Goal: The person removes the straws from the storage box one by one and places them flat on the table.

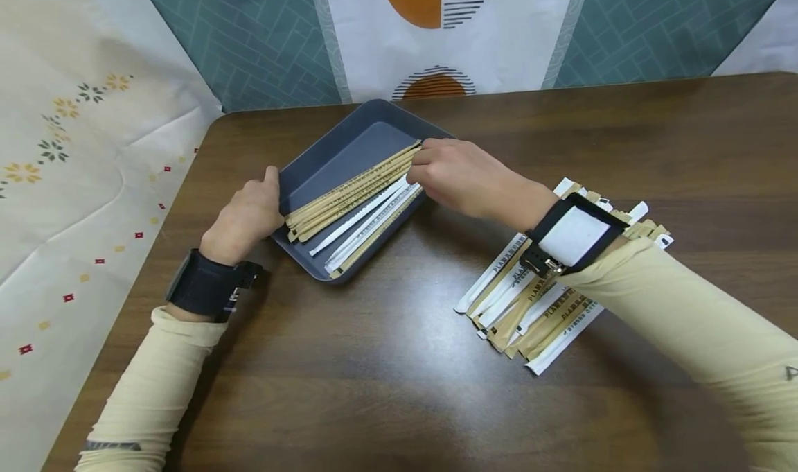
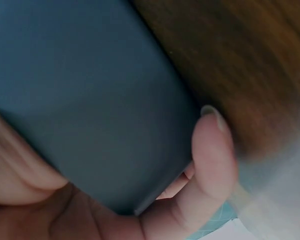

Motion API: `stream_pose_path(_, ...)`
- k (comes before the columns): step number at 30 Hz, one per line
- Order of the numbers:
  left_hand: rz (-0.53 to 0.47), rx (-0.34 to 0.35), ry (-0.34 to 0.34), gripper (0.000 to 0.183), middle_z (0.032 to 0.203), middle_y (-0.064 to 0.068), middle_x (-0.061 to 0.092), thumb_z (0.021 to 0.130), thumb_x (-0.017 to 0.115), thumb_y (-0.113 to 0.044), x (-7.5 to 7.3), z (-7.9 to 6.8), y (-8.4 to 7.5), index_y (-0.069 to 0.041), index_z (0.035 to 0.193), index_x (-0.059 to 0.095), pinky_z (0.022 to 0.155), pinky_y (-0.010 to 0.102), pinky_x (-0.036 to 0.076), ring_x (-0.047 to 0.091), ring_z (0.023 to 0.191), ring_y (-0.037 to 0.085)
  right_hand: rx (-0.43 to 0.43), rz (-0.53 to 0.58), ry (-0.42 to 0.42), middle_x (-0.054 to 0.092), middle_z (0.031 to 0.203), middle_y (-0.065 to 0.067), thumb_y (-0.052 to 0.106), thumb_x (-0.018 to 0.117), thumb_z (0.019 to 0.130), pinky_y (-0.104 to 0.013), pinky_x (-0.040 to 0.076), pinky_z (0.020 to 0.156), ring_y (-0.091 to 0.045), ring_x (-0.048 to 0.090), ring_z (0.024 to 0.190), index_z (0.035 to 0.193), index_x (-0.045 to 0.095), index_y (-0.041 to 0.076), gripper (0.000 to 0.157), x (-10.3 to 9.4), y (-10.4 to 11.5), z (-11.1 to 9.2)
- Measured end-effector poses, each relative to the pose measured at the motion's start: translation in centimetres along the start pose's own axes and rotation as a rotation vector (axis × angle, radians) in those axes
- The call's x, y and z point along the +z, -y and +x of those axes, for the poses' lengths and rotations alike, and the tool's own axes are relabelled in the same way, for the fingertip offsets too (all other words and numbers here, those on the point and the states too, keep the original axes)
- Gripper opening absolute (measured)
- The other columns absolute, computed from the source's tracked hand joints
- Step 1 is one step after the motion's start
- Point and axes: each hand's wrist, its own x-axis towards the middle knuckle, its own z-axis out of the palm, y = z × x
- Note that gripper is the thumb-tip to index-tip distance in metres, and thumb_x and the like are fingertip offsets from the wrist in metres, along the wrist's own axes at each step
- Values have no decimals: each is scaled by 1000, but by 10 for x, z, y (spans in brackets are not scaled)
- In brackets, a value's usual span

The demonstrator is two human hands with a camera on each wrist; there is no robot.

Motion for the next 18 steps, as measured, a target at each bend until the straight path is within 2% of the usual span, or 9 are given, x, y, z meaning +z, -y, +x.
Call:
stream_pose_path(8,5,-7,10,58,119,34,52,92,55,-1,1,0,-1,6,140,23,78,47,51,60,92,38,38,8,47,71,98,-13,-2,71,83,-40,51,82,-28,60,92,103,72,1,20,11,2,25)
stream_pose_path(18,2,-2,-1,55,117,33,54,92,53,1,-1,-1,-1,7,139,25,75,46,51,60,90,37,59,40,184,70,106,-12,-1,70,84,-44,49,88,-29,59,100,106,72,4,23,24,4,46)
